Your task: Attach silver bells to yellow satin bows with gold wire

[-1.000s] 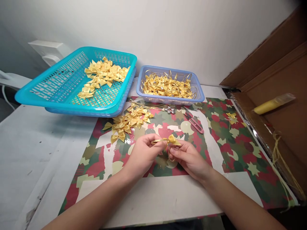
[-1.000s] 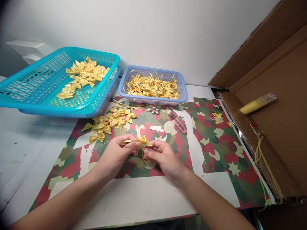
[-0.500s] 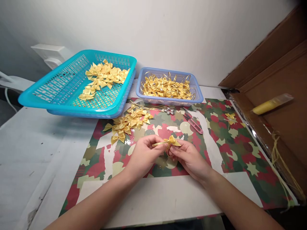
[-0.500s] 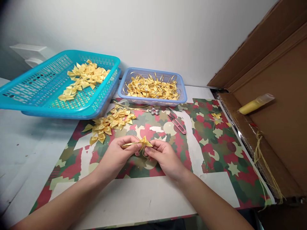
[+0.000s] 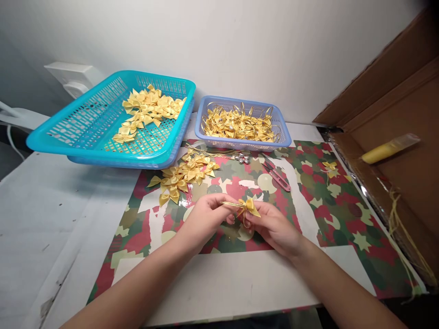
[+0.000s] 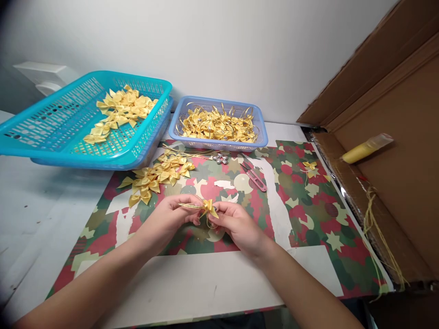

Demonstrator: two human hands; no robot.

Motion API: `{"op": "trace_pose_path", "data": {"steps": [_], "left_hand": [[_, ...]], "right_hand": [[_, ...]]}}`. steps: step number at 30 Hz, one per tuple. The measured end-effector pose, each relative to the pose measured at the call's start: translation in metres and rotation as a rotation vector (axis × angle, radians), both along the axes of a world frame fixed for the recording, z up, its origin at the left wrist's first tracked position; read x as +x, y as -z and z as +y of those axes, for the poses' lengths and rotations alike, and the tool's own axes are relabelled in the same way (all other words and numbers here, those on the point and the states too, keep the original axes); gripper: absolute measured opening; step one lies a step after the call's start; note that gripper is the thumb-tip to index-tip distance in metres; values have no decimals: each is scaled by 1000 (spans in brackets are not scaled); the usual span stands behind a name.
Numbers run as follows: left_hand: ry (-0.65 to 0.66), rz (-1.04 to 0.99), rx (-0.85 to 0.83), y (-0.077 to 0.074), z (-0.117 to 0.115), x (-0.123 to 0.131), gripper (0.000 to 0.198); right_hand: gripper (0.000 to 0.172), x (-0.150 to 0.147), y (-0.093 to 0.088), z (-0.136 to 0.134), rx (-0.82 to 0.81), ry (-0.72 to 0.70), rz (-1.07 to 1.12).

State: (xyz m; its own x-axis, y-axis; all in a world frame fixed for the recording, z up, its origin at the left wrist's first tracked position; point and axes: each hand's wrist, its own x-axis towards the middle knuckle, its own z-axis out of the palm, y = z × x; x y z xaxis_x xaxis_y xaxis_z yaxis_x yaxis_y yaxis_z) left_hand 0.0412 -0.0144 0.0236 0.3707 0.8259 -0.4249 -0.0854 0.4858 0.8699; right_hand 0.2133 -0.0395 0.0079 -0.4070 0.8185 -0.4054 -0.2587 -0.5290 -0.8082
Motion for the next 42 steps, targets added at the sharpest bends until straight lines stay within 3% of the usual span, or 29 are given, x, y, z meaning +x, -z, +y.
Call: {"op": "trace_pose_path", "data": {"steps": [6, 10, 19, 25, 29, 32, 37, 42], "left_hand": [[59, 17, -83, 1, 3, -2, 20], [45, 13, 3, -4, 3, -2, 16], [37, 130, 347, -9, -2, -1, 9], [22, 275, 734, -9, -1, -4, 5], [38, 343, 863, -9, -1, -6, 5], [20, 335, 788, -9, -2, -6, 4], [81, 171, 337, -9, 0, -5, 18], [132, 99, 194, -9, 2, -5, 12]], "right_hand": [[26, 1, -2, 1, -1, -34, 30], [23, 2, -2, 1, 2, -46, 6], [22, 4, 0, 2, -22, -63, 66], [24, 3, 0, 0, -79, -53, 120], [24, 3, -1, 0, -101, -68, 163], [24, 3, -1, 1, -113, -65, 177], [25, 3, 0, 0, -106, -54, 161], [19, 4, 3, 0, -72, -99, 145]]}}
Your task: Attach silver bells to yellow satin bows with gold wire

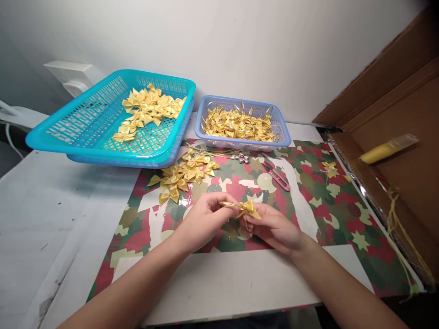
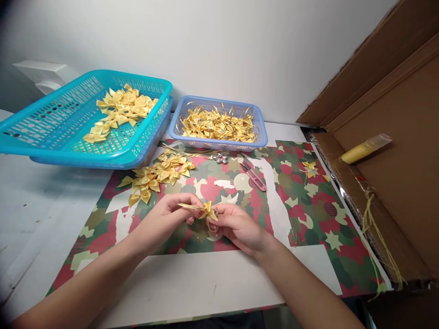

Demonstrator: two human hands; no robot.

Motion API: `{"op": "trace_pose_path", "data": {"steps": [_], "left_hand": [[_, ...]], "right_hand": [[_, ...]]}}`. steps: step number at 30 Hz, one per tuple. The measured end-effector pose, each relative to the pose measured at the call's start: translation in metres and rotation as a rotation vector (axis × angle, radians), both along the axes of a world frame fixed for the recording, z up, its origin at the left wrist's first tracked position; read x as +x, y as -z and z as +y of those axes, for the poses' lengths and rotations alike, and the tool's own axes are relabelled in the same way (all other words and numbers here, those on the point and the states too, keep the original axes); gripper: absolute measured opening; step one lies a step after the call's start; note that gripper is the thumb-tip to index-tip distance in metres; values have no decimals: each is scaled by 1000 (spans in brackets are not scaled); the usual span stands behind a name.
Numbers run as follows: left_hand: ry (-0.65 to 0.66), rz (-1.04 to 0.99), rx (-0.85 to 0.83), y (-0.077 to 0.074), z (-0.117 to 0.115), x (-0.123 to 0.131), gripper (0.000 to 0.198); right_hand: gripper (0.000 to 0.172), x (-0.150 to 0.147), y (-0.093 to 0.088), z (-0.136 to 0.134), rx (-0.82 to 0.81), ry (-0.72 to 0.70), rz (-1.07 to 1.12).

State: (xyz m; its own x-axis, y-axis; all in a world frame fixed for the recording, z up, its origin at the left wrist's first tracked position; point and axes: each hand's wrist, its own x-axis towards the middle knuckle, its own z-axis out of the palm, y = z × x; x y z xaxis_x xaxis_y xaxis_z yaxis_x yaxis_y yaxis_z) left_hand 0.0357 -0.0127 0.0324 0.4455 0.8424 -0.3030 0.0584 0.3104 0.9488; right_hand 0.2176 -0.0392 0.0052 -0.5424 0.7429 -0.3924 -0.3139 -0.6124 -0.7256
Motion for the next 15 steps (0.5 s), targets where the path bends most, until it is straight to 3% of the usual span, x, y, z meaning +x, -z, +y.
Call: {"op": "trace_pose_path", "data": {"steps": [3, 9, 15], "left_hand": [[-10, -19, 8, -1, -1, 0, 9], [-23, 98, 266, -4, -3, -1, 5], [-5, 14, 168, -2, -2, -1, 11]], "right_hand": [[17, 0, 1, 0, 12, -8, -1], [20, 0, 1, 0, 12, -11, 10], [23, -1, 0, 0, -11, 2, 10]]}}
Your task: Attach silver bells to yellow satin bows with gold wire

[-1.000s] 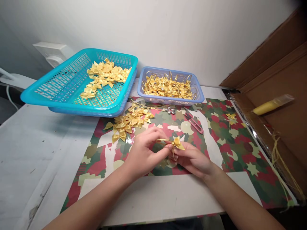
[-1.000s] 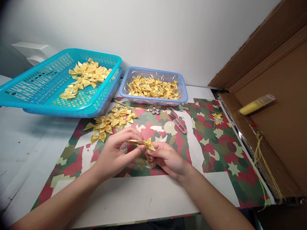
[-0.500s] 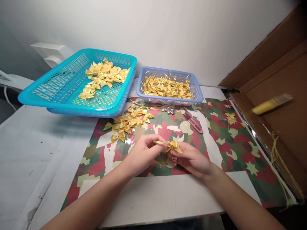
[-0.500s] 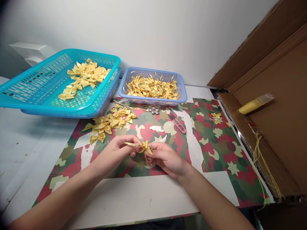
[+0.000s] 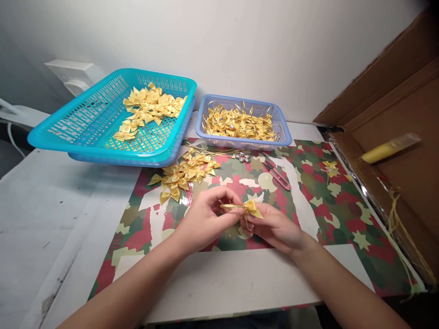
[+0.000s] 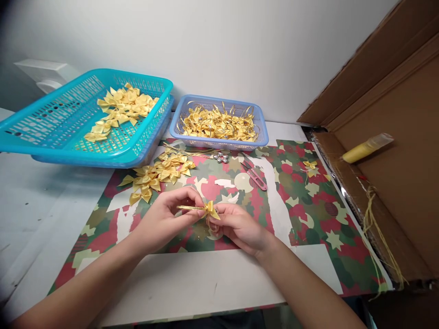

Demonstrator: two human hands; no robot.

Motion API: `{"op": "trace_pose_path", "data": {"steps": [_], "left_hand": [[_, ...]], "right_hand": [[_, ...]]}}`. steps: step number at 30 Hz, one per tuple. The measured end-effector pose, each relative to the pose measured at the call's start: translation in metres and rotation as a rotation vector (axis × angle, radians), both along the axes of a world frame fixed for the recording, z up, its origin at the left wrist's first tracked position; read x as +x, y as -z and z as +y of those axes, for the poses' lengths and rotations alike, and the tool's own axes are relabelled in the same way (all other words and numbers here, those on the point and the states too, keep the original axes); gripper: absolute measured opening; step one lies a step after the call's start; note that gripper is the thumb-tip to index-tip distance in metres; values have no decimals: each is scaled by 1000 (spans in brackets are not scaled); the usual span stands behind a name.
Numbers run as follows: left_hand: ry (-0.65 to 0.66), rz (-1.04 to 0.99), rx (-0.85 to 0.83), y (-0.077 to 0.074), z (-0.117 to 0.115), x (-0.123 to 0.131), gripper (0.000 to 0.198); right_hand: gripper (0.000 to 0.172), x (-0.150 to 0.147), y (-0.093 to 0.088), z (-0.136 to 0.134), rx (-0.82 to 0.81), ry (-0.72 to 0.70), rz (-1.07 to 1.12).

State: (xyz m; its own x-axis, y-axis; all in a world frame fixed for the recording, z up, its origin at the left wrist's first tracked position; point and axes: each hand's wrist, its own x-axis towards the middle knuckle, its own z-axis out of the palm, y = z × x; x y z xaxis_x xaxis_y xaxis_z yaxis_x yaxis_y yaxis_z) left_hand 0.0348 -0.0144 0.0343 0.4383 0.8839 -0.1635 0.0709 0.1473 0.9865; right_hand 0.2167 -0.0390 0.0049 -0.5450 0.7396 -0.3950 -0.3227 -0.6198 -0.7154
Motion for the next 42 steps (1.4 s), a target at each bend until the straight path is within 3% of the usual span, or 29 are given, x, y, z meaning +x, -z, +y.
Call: {"op": "trace_pose_path", "data": {"steps": [13, 20, 28, 32, 42], "left_hand": [[63, -182, -306, 2, 3, -1, 14], [72, -145, -375, 3, 3, -2, 13], [-1, -38, -339, 2, 3, -1, 8], [44, -11, -343, 4, 3, -1, 13], [5, -110, -247, 1, 3, 1, 9]], "right_hand": [[23, 0, 2, -1, 45, -12, 3], [26, -2, 3, -1, 63, -3, 0], [23, -2, 2, -2, 55, 20, -10], [22, -2, 1, -2, 50, 21, -21], [23, -2, 0, -1, 59, 18, -33]]}}
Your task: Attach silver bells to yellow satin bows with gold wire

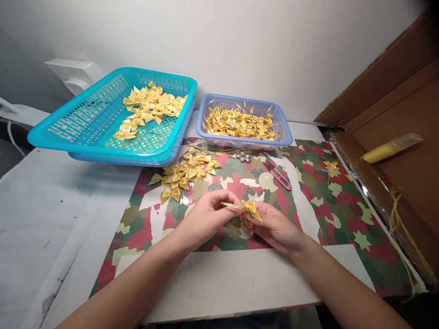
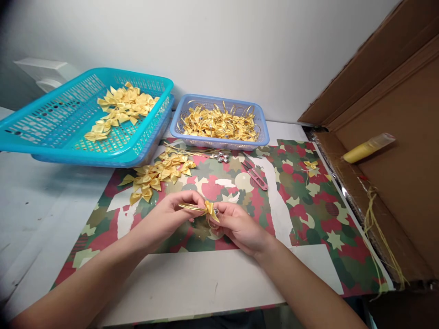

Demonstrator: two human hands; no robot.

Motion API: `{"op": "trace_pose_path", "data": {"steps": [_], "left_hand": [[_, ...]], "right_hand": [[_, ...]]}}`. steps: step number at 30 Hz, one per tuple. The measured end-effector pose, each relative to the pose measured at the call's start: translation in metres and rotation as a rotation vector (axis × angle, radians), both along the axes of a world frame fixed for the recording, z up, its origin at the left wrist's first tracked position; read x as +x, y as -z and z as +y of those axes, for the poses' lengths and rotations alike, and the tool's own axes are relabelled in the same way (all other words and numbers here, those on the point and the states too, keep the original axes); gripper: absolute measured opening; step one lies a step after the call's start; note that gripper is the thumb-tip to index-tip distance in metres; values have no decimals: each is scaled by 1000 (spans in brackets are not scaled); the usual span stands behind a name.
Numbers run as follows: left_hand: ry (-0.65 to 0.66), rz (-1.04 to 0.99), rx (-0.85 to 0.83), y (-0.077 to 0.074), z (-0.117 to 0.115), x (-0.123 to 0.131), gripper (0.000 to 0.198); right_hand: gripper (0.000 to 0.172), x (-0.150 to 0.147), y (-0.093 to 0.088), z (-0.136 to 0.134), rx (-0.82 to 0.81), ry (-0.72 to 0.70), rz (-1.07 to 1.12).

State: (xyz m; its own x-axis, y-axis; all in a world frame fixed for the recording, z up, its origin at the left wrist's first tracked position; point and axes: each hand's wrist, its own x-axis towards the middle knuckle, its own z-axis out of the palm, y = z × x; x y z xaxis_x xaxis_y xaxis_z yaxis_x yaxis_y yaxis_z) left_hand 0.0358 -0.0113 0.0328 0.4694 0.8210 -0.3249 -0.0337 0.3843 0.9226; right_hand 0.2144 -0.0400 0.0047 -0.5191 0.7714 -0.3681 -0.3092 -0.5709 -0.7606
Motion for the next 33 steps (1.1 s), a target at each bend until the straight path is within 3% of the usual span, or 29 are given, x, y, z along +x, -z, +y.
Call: {"op": "trace_pose_path", "data": {"steps": [8, 19, 25, 29, 33], "left_hand": [[4, -75, -17, 3, -1, 0, 10], [-107, -104, -159, 7, -1, 1, 28], [-4, -80, -263, 4, -1, 1, 19], [64, -26, -225, 4, -1, 1, 21], [51, -24, -188, 4, -2, 1, 25]], "right_hand": [[26, 0, 0, -1, 12, 1, -14], [27, -1, 1, -1, -7, 0, 14], [25, 0, 2, 0, 26, -21, 25], [25, -1, 1, -1, 32, -27, -8], [25, -1, 1, -2, 46, 2, -60]]}}
